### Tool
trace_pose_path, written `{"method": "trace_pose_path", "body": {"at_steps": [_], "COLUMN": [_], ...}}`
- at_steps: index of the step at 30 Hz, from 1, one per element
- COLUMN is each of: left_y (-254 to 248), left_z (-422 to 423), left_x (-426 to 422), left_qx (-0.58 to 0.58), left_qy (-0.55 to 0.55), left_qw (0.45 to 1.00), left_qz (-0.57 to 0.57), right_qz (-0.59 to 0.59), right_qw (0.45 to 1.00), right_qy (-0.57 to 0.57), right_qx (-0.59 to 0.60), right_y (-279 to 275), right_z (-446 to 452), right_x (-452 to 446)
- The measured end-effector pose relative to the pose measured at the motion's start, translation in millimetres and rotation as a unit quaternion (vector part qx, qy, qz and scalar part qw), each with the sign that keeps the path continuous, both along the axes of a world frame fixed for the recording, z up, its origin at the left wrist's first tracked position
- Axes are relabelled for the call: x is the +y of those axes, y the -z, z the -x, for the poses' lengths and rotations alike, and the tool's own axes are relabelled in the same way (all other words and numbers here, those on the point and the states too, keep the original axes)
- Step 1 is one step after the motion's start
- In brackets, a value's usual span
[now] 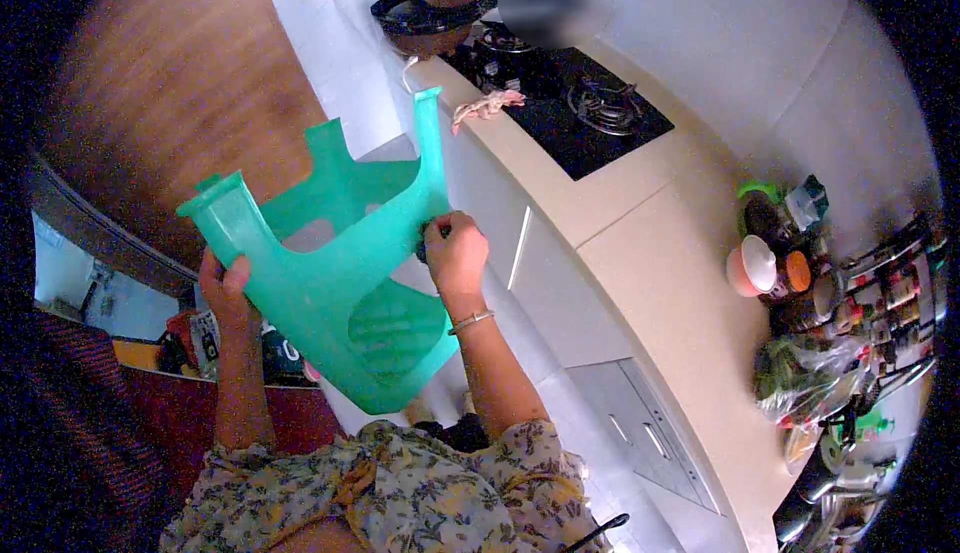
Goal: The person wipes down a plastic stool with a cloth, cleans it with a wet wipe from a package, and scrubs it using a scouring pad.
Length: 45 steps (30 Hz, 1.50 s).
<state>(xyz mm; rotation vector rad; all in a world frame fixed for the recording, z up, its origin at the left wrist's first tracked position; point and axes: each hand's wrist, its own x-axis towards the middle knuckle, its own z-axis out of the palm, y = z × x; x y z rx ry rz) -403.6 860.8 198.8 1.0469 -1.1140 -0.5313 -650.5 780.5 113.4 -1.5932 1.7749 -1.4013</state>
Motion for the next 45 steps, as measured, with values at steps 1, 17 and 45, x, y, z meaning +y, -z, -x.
{"method": "trace_pose_path", "body": {"at_steps": [1, 17, 45], "left_y": [-1, -3, 7], "left_z": [-1, 16, 40], "left_x": [0, -15, -38], "left_qx": [-0.002, 0.048, -0.076], "left_qy": [0.001, -0.044, -0.089], "left_qw": [1.000, 0.997, 0.992], "left_qz": [0.000, -0.051, -0.050], "right_qz": [0.044, 0.128, 0.416], "right_qw": [0.998, 0.965, 0.898], "right_qy": [-0.011, -0.043, -0.129], "right_qx": [-0.044, -0.224, -0.060], "right_y": [-7, -24, -120], "right_z": [-4, -49, -92], "right_x": [2, 1, 12]}}
